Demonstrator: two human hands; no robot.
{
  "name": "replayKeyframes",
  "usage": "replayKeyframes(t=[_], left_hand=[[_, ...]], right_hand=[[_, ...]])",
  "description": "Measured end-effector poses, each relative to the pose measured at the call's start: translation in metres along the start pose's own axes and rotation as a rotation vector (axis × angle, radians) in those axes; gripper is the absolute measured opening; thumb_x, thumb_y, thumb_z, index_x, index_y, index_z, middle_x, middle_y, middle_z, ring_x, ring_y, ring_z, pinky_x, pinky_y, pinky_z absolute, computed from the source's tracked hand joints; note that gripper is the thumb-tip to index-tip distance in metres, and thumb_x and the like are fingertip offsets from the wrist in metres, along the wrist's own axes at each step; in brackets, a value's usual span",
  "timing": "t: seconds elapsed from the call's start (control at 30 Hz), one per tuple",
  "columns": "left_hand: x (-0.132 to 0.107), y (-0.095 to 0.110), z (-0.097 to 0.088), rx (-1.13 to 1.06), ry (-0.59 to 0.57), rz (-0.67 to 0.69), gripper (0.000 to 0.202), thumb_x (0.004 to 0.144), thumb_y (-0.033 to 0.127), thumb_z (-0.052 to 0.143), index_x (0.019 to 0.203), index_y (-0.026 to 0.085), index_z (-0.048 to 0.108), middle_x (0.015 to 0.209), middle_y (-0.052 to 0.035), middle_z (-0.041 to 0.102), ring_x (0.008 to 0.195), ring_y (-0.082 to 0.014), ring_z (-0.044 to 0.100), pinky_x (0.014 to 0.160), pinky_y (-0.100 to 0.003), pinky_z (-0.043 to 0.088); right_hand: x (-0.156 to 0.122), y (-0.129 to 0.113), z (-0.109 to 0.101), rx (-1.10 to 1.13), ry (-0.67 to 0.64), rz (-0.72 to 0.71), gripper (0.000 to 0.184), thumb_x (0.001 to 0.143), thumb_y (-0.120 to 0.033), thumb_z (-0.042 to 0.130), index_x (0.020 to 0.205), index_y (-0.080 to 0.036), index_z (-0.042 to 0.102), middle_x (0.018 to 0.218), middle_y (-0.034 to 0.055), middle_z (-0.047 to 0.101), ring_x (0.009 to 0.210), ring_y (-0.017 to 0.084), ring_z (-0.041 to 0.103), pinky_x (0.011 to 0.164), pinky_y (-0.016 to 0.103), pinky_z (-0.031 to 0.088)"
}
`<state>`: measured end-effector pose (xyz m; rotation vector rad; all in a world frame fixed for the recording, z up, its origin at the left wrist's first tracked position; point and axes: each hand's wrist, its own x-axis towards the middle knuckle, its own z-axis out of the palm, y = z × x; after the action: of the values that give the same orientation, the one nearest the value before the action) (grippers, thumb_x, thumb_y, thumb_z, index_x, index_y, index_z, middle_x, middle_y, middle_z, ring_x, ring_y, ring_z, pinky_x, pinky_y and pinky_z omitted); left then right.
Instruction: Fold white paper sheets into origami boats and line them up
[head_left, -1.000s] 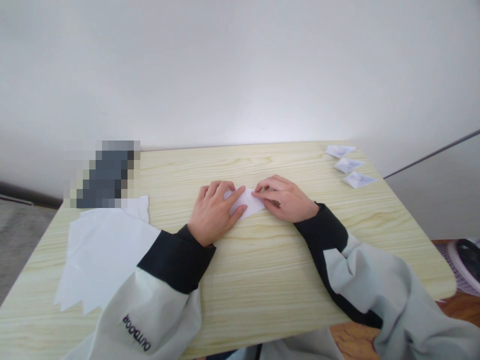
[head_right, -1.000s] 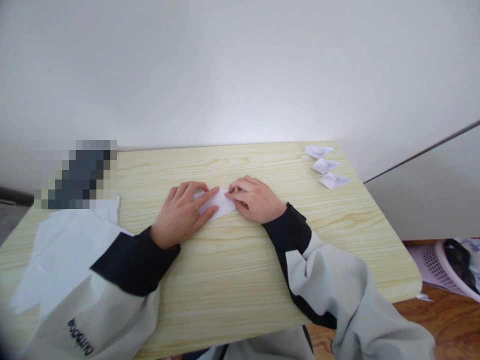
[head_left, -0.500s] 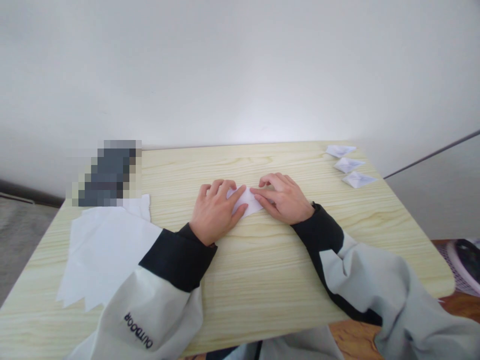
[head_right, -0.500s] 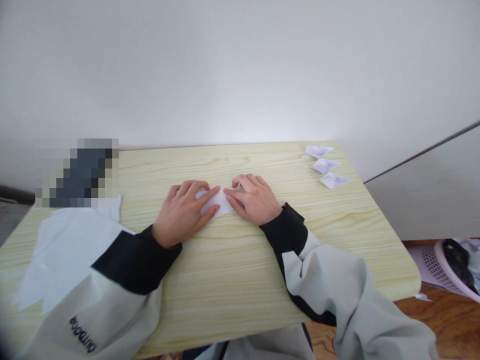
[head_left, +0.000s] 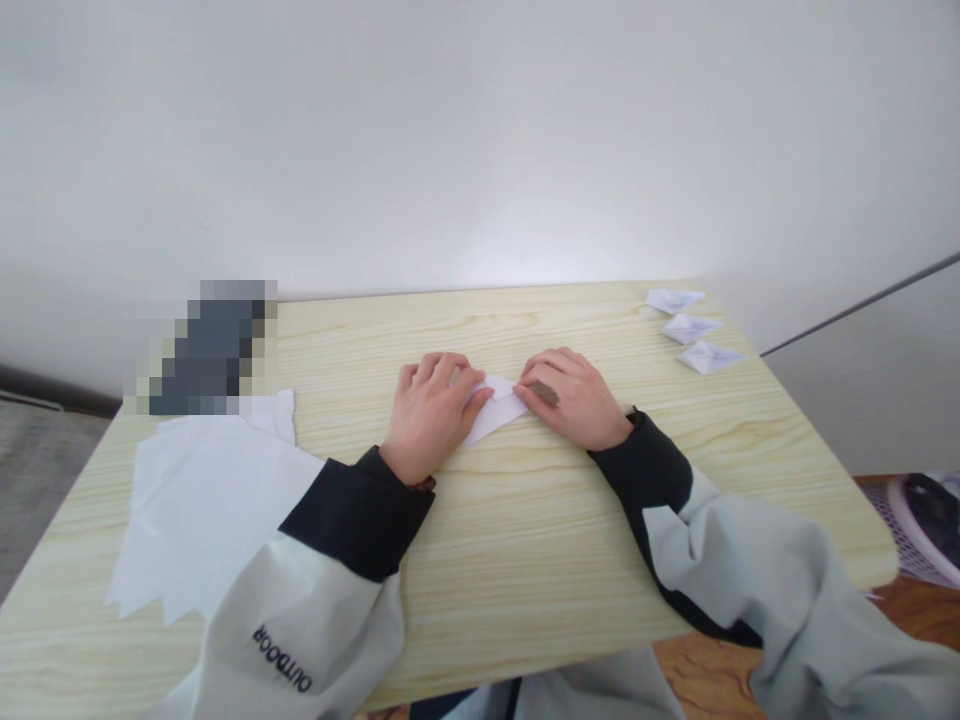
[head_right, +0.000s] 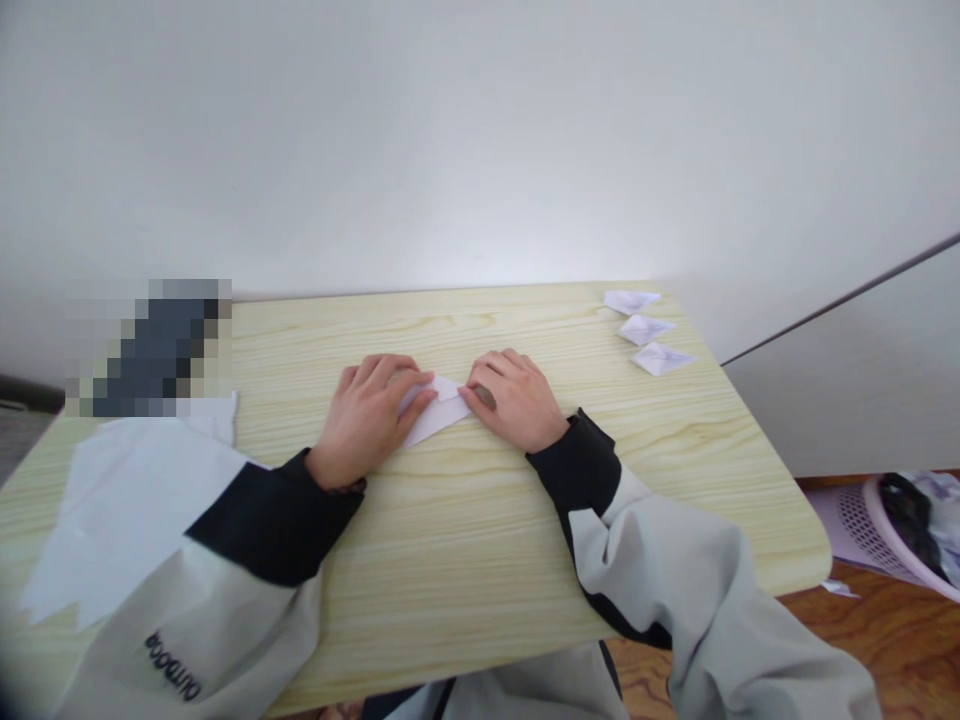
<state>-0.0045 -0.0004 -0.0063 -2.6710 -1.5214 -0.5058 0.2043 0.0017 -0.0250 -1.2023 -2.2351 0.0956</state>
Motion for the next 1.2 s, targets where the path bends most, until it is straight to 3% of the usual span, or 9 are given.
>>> replayKeyframes(t=[0.2,0.33,0.6,0.77,0.97,1.2], left_hand=[[0.001,-0.004,0.007,-0.032,0.037,-0.035,0.034,0.09,0.037,0.049,0.117,0.02,0.059,0.115,-0.0101,0.059,0.107,-0.0282,0.049,0.087,-0.044,0.038],[0.001,-0.007,0.01,-0.112,0.047,-0.046,0.027,0.09,0.036,0.051,0.109,0.022,0.063,0.112,-0.0076,0.06,0.107,-0.0265,0.049,0.088,-0.042,0.039],[0.008,-0.01,0.005,-0.466,0.008,-0.14,0.008,0.083,0.027,0.059,0.084,0.02,0.062,0.1,-0.0028,0.065,0.099,-0.0209,0.055,0.092,-0.04,0.039],[0.007,-0.006,0.0,-0.481,-0.001,-0.121,0.011,0.084,0.027,0.056,0.085,0.022,0.066,0.101,-0.0029,0.067,0.099,-0.0208,0.057,0.094,-0.041,0.038],[0.005,-0.007,0.003,-0.563,0.041,-0.055,0.015,0.084,0.028,0.055,0.081,0.02,0.068,0.093,-0.004,0.067,0.093,-0.0192,0.06,0.086,-0.036,0.045],[0.004,-0.003,0.001,-0.572,0.045,-0.017,0.012,0.081,0.025,0.057,0.077,0.02,0.068,0.089,-0.0033,0.067,0.088,-0.0183,0.06,0.083,-0.035,0.045]], right_hand=[[0.003,0.002,0.01,0.025,0.008,0.084,0.02,0.086,-0.037,0.057,0.097,-0.021,0.063,0.101,0.0073,0.062,0.095,0.023,0.054,0.087,0.039,0.043],[0.004,-0.001,0.011,0.028,0.002,0.083,0.02,0.087,-0.033,0.056,0.101,-0.021,0.066,0.104,0.0077,0.06,0.096,0.023,0.054,0.088,0.039,0.044],[0.011,-0.017,0.011,0.13,-0.023,0.045,0.015,0.089,-0.027,0.052,0.089,-0.02,0.065,0.095,0.0059,0.064,0.091,0.02,0.055,0.084,0.036,0.044],[0.011,-0.017,0.007,0.169,-0.007,-0.002,0.015,0.09,-0.027,0.051,0.086,-0.02,0.064,0.089,0.0047,0.066,0.087,0.019,0.056,0.082,0.034,0.043],[0.011,-0.02,0.007,0.158,-0.02,-0.011,0.016,0.09,-0.03,0.051,0.083,-0.019,0.061,0.086,0.0052,0.066,0.083,0.019,0.056,0.08,0.033,0.043],[0.013,-0.022,0.004,0.2,-0.075,-0.049,0.011,0.087,-0.022,0.052,0.079,-0.019,0.059,0.084,0.0039,0.065,0.08,0.018,0.055,0.078,0.032,0.042]])
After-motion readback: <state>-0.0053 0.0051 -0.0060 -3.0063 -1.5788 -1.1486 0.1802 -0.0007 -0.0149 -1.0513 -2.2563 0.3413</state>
